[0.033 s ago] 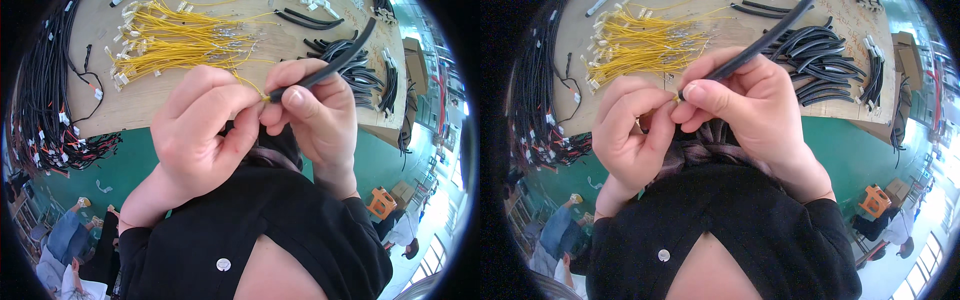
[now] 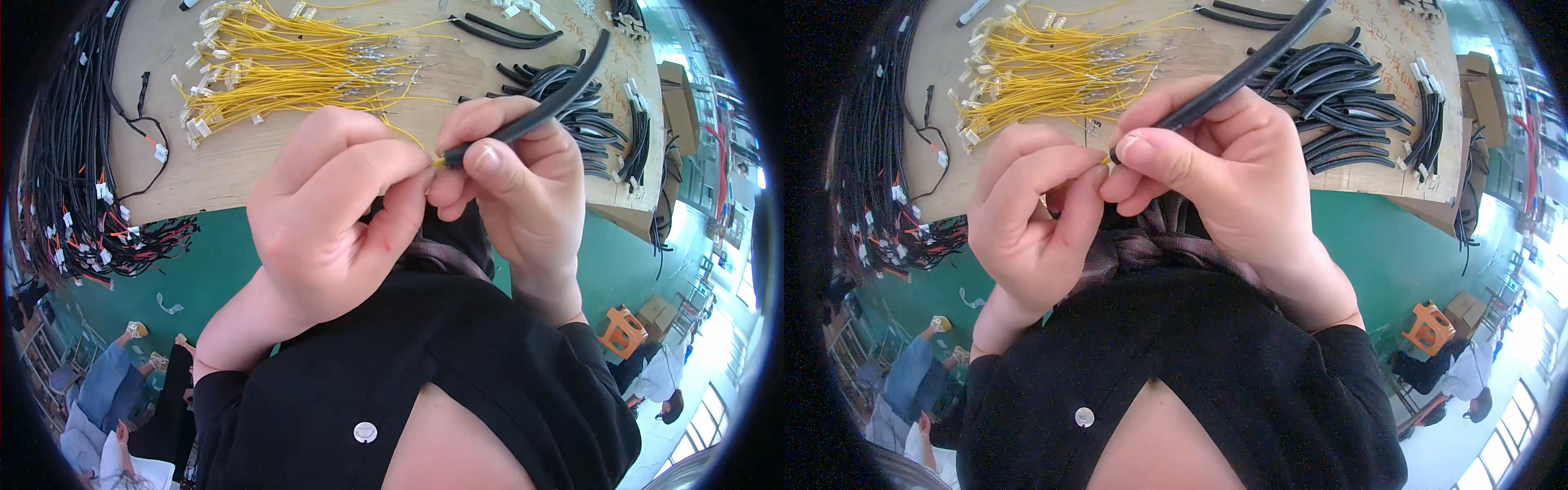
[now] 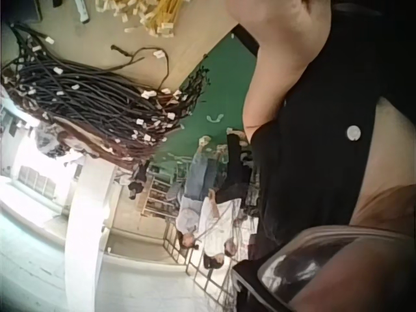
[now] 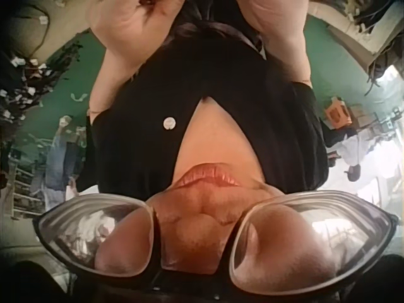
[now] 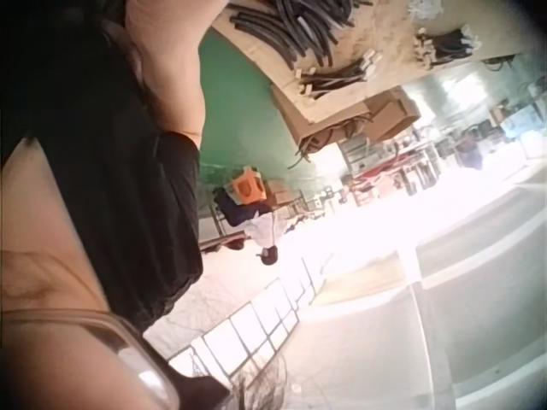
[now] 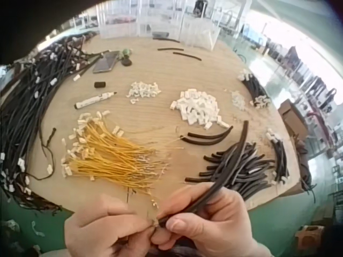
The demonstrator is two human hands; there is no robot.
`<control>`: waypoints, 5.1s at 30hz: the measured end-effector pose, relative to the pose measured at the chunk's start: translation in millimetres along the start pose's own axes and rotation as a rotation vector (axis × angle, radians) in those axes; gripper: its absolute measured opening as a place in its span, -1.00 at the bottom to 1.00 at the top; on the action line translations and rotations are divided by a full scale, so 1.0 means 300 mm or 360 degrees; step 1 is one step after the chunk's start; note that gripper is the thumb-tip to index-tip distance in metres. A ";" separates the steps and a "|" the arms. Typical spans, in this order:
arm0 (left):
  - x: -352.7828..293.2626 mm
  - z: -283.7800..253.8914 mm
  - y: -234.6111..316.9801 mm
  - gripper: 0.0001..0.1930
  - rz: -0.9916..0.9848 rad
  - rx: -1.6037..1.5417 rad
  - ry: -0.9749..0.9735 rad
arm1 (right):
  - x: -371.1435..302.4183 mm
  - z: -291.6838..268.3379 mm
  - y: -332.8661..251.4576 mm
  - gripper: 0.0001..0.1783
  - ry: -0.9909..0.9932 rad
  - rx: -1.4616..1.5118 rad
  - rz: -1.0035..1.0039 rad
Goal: The person assembles wire harnesses by threading wires through protective sleeves and inserting the wire terminals into plastic connector housings by hand.
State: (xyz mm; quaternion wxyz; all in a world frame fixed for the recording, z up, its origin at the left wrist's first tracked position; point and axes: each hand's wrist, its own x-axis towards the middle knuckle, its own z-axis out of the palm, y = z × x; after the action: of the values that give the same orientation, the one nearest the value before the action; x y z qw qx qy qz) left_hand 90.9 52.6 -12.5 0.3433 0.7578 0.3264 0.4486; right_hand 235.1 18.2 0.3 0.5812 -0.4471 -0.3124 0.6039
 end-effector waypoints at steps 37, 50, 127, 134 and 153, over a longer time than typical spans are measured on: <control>-0.043 -0.019 -0.038 -0.90 -0.0187 0.0055 -0.0175 | -0.004 -0.013 0.009 -0.79 0.0118 -0.0080 -0.0165; -0.065 0.008 -0.043 -0.73 -0.0740 -0.0610 -0.0279 | 0.004 -0.103 0.039 -0.89 0.0334 0.0070 -0.0378; -0.055 -0.039 0.028 -0.85 -0.0892 -0.1446 -0.0120 | 0.015 0.086 -0.045 -0.60 -0.0021 -0.0296 -0.0012; -0.054 -0.043 0.032 -0.87 -0.0725 -0.1317 -0.0129 | 0.012 0.081 -0.033 -0.63 -0.0068 -0.0356 -0.0123; -0.024 -0.040 0.046 -0.80 -0.1313 -0.1736 -0.0114 | 0.042 0.038 -0.024 -0.70 -0.0168 -0.0408 0.0013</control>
State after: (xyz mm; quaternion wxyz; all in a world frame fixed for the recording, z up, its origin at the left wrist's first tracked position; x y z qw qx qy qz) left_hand 79.9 42.0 -0.3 0.8295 0.3045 0.3042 0.3559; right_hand 228.8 33.0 9.3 0.4996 -0.4866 -0.4153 0.5840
